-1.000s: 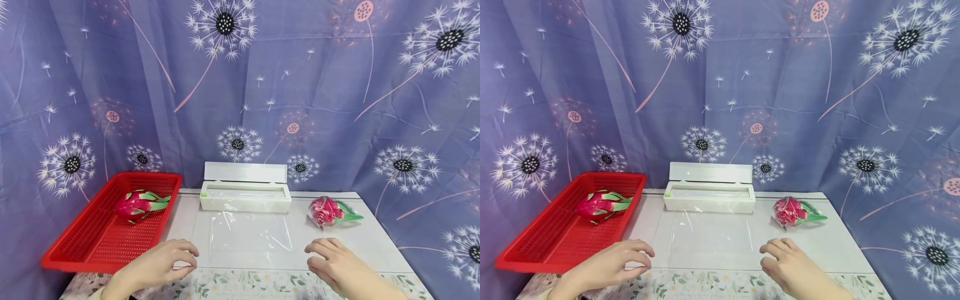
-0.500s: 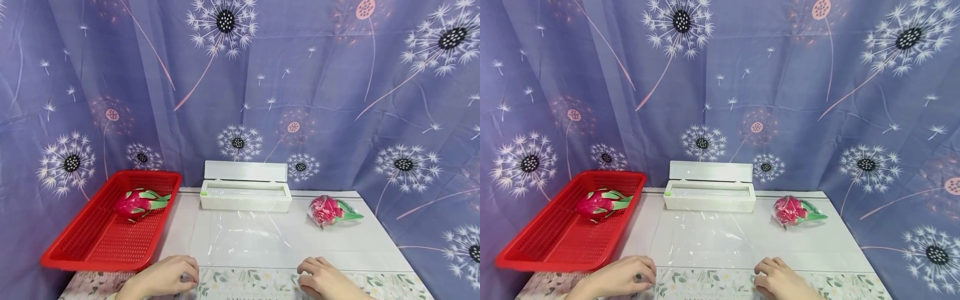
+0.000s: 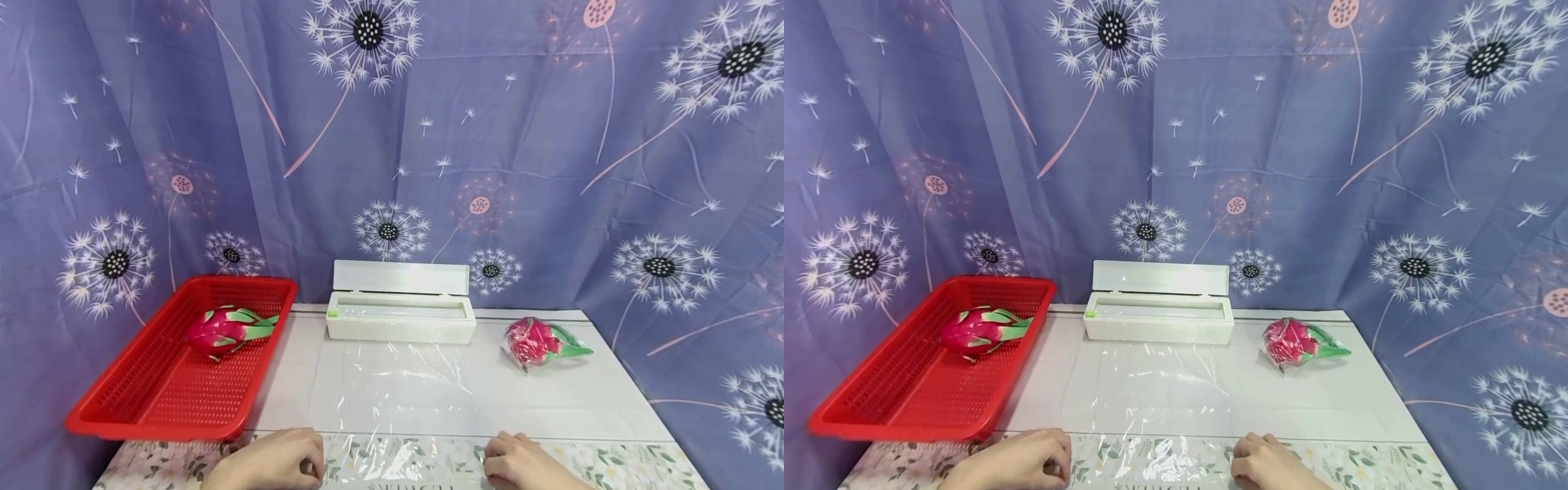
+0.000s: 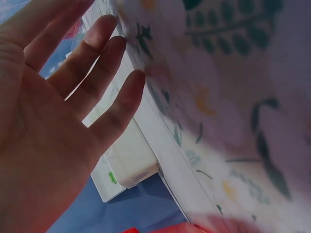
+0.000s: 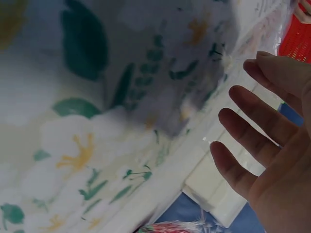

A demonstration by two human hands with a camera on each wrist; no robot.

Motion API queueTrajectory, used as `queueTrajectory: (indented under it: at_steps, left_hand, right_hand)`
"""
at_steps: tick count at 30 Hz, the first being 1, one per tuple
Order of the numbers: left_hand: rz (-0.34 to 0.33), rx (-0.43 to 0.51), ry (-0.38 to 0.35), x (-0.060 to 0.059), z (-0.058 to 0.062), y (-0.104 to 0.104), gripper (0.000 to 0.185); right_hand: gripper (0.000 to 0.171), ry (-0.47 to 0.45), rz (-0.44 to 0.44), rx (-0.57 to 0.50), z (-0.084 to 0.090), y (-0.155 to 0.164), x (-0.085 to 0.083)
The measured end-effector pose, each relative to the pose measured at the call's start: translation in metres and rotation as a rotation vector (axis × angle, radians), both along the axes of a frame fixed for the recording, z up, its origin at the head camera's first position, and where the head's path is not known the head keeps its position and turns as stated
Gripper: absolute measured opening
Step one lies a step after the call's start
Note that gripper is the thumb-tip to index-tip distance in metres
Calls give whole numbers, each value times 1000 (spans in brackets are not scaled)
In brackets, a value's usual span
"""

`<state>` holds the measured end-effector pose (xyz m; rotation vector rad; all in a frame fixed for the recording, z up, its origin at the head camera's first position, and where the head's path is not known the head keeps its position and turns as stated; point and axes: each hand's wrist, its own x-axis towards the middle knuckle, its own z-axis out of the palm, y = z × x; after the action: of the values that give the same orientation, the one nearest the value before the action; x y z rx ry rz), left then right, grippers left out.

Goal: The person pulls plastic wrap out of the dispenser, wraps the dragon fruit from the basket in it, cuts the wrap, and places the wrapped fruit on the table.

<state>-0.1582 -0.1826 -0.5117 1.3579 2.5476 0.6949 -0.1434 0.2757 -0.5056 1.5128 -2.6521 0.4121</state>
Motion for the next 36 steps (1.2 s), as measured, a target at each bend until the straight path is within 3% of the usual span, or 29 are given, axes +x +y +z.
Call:
queueTrajectory:
  at_steps: [7,11,18,22,28,31,36]
  left_hand:
    - [-15,8,-6,1,-5,-5,9]
    - [15,0,-61,2,-6,-8,10]
    - [25,18,-75,3,-2,-10,10]
    - [47,27,-116,3,-1,-10,11]
    - [57,21,-135,4,-3,-12,10]
    - [81,7,-205,5,-1,-14,11]
    - [157,-60,-273,3,6,-17,10]
  right_hand:
    - [12,-33,-14,23,-8,5,0]
    - [13,-34,-31,31,-8,9,3]
    - [11,114,-29,12,-7,14,13]
    - [11,139,-51,4,-8,16,15]
    - [13,44,-142,27,-5,22,19]
    - [14,7,-197,-11,-2,24,18]
    - [10,-145,-397,-109,5,18,4]
